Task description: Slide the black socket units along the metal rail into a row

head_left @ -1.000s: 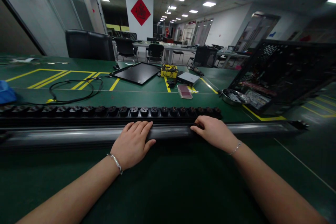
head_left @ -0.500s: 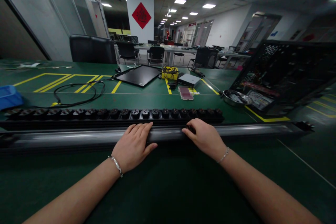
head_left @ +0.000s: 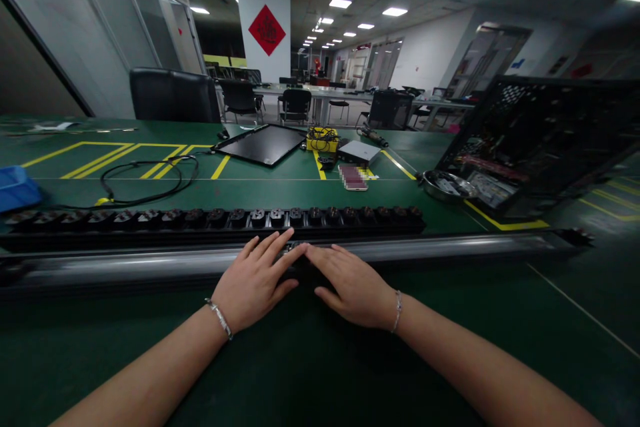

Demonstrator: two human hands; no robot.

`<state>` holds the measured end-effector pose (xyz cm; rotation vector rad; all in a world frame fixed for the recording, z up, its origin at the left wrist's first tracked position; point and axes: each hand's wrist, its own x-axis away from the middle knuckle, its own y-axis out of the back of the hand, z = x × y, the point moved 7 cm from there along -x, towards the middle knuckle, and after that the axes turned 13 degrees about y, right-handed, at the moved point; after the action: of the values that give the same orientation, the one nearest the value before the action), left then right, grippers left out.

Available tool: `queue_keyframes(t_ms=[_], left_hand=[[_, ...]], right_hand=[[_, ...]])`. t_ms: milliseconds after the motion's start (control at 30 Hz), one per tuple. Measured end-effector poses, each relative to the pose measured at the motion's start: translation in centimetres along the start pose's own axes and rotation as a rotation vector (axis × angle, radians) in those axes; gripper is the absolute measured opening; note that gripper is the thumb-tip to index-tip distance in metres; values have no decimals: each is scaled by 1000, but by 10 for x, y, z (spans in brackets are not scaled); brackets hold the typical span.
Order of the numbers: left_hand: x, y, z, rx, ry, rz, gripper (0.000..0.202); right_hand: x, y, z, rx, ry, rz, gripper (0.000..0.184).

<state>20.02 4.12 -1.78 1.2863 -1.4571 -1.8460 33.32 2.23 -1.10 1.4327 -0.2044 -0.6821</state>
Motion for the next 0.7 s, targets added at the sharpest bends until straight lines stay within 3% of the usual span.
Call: queue_keyframes(t_ms=[133,233,367,467,700], left_hand=[[-2,0,1,26,19,36,50],[-3,1,2,52,39,41,49],[-5,3,1,76,64,42,45],[-6,6,0,89,78,38,42],[-9,8,-4,140,88,61,37]], right_hand=[[13,18,-17,129,-115,34,35],[33,30,-39,272,-294,235,16],[59,41,-60,354,-458,483,13],[62,43,-63,372,-447,537,13],[58,40,-60,396,-376,508,11]])
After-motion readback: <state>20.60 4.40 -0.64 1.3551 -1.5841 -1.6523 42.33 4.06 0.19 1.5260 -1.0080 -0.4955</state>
